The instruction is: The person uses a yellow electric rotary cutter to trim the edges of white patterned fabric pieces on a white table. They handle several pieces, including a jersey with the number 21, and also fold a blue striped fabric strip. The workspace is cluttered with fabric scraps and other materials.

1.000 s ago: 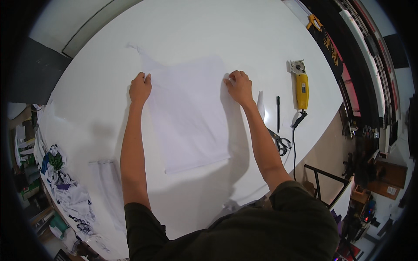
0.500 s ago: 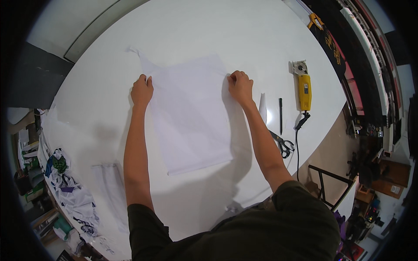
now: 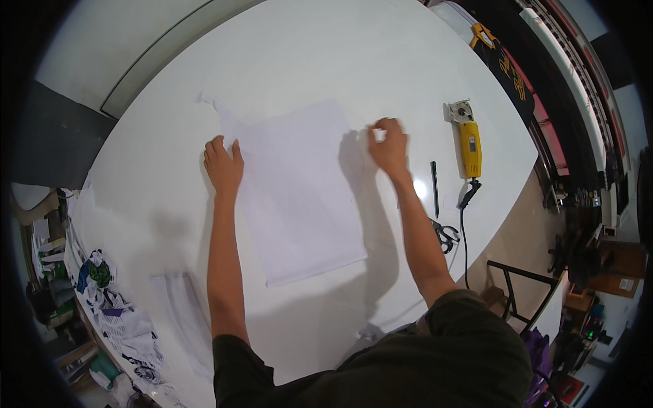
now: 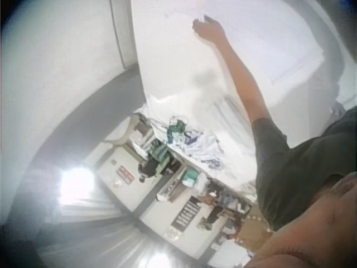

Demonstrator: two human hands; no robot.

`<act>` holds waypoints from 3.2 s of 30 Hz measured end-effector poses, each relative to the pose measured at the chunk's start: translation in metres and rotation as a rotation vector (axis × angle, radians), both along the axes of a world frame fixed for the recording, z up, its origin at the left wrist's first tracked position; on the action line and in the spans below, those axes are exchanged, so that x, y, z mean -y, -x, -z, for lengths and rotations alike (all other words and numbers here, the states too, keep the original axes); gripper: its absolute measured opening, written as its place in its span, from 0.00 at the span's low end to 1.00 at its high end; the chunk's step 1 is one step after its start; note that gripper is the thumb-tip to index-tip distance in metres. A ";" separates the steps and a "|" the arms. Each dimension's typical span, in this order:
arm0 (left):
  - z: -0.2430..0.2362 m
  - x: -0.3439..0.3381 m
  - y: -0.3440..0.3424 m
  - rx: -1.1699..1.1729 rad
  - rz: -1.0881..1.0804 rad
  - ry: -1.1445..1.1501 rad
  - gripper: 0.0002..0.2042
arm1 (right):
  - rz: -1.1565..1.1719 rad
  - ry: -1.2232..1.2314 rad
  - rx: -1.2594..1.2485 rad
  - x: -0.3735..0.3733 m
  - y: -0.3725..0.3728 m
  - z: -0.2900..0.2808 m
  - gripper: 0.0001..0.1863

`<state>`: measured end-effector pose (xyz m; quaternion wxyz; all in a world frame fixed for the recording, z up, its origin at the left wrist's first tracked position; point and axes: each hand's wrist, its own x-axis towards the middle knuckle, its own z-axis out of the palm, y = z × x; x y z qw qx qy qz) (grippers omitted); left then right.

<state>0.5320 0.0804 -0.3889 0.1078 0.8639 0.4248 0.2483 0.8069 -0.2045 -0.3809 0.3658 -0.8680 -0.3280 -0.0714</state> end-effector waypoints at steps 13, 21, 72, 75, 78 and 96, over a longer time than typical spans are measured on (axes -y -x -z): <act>-0.022 0.215 0.081 -0.351 0.278 0.080 0.45 | 0.453 0.288 -0.311 0.245 -0.211 0.010 0.42; -0.023 0.238 0.073 -0.354 0.357 0.086 0.49 | 0.356 0.034 -0.963 0.254 -0.206 -0.018 0.42; -0.011 0.252 0.099 -0.295 0.339 0.176 0.55 | -0.123 0.465 -0.382 -0.006 0.096 -0.065 0.36; -0.020 0.252 0.095 -0.323 0.349 0.197 0.55 | -0.113 0.437 -0.327 -0.058 0.047 -0.051 0.37; -0.025 0.251 0.092 -0.358 0.352 0.230 0.56 | -0.071 0.333 -0.376 -0.093 0.001 -0.065 0.33; -0.048 0.258 0.227 -0.245 0.489 0.118 0.19 | 0.385 -0.172 -0.781 0.253 -0.175 -0.005 0.34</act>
